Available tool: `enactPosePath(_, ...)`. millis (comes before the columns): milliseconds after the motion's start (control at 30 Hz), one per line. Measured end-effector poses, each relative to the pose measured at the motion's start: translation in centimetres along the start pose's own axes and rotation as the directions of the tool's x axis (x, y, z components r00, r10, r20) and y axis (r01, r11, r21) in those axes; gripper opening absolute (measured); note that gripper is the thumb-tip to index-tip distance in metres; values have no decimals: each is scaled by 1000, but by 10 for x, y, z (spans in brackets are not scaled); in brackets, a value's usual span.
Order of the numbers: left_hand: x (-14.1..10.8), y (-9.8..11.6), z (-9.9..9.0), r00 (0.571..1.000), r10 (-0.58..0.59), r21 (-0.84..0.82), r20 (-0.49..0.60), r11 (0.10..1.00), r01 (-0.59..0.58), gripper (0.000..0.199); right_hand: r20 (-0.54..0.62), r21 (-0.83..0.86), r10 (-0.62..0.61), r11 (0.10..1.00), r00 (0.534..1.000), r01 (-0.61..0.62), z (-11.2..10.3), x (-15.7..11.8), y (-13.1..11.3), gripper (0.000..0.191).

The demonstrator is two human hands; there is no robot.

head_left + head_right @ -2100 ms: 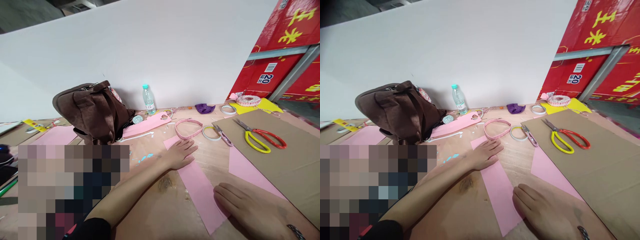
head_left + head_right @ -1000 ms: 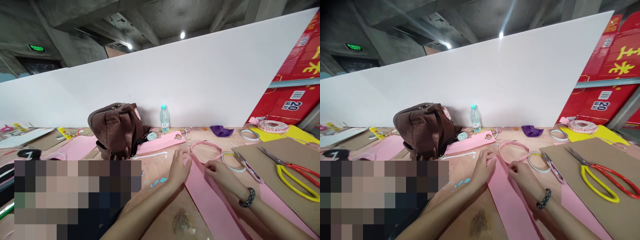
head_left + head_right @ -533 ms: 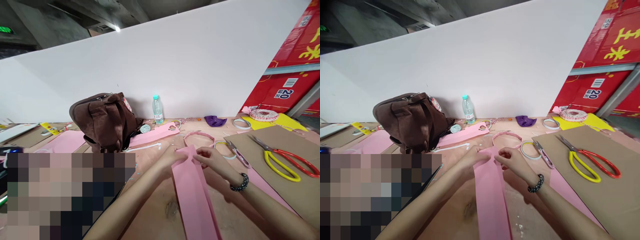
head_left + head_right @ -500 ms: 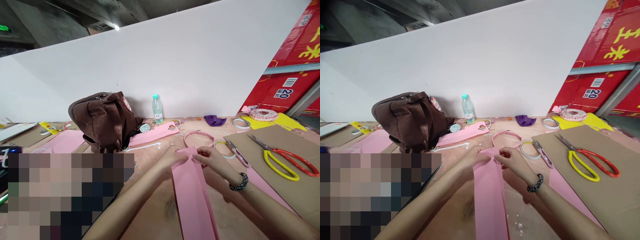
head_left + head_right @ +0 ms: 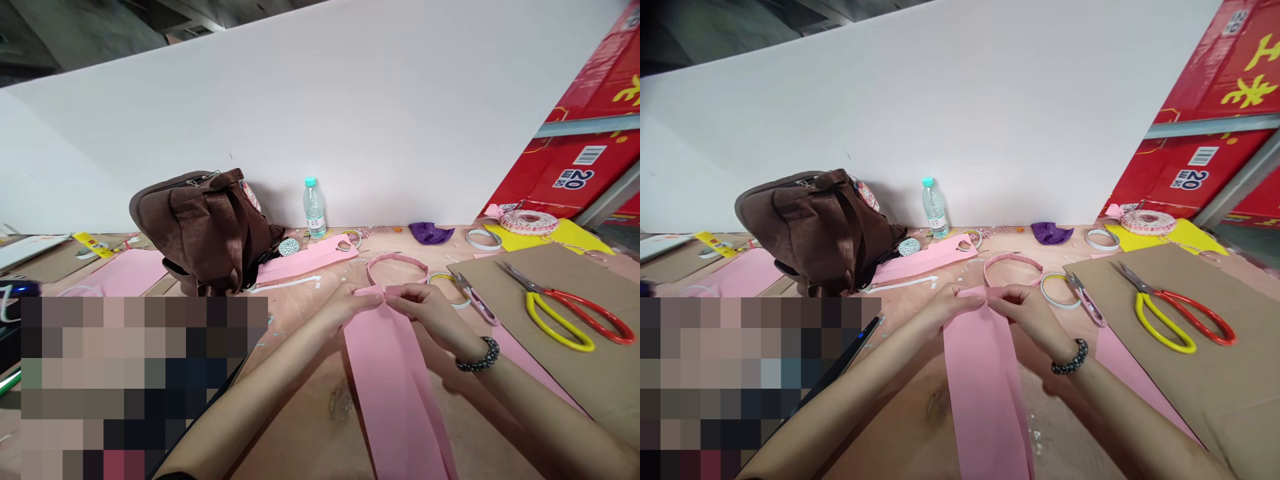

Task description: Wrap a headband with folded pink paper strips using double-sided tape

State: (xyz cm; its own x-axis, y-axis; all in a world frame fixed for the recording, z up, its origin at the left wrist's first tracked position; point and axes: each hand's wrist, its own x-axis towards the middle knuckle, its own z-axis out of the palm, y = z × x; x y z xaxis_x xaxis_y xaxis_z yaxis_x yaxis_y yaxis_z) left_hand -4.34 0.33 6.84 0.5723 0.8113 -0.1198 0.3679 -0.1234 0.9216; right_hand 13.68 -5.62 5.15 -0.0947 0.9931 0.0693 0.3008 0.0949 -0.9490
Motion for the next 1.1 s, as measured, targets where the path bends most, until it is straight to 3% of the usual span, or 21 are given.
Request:
enactPosePath(167,3,-16,10,950,234,317,-206,935,-162,24,-19,-208,-3,978,1000,-1,0,7,26,32)
enactPosePath(233,0,-27,22,936,315,433,-156,874,-221,23,-61,-340,-28,940,998,6,3,10,38,24)
enactPosePath(300,-7,-39,36,937,348,516,-36,810,-280,22,-89,-482,-93,875,992,38,6,10,46,28)
enactPosePath(367,-15,-50,48,939,341,576,54,757,-308,34,-46,-607,-184,786,982,119,8,7,51,36)
enactPosePath(467,-25,-61,56,941,312,639,131,700,-320,57,140,-713,-262,643,955,281,5,-6,54,32)
enactPosePath(567,-29,-64,56,944,286,676,165,664,-320,64,290,-751,-253,538,923,383,-4,-22,61,36)
enactPosePath(633,-28,-63,56,946,276,691,171,651,-314,63,331,-775,-231,487,915,403,-10,-30,67,42)
enactPosePath(833,-27,-61,65,952,269,714,147,638,-290,62,291,-849,-173,407,941,337,-8,-41,81,51)
enactPosePath(1100,-33,-58,73,959,266,732,98,633,-251,62,231,-877,-135,399,964,266,0,-47,77,51)
